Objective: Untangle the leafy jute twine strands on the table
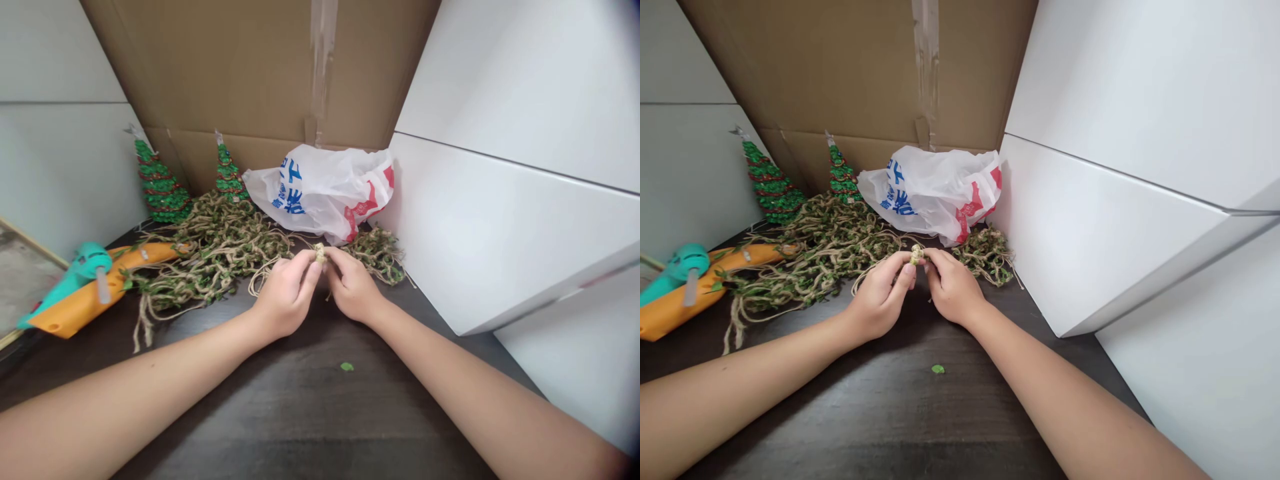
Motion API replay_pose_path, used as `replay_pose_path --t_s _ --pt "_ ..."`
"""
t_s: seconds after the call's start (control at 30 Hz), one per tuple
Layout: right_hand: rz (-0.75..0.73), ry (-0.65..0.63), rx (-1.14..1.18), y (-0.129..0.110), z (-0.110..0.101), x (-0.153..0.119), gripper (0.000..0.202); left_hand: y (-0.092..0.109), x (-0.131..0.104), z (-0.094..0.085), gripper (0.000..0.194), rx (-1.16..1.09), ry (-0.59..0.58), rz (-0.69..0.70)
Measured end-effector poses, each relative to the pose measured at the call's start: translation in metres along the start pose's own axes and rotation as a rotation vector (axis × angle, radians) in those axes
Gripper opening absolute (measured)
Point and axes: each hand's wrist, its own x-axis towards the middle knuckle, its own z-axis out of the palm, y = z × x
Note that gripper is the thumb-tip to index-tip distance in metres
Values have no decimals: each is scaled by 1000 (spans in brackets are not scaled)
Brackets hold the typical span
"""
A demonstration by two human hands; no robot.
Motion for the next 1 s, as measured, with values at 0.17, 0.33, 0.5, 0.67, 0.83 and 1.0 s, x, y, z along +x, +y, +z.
replay_pose_path --t_s 0.17,0.33,0.5,0.67,0.83,1.0 --pt "26 -33 -3 0 0 -1 31 -1 1 1 30 110 -59 -26" --pt "26 -54 23 -5 -3 -1 23 1 2 0 32 198 -87 -57" --pt "-6 -36 54 -9 -7 -1 17 2 2 0 35 214 -104 -70" --pt "-78 -46 65 -10 -8 -1 21 2 3 0 36 232 -120 -88" --pt "-78 57 36 -12 -8 -2 33 2 3 1 33 249 -133 -103" --pt "53 210 11 -8 -8 -1 35 1 2 1 34 300 -107 -121"
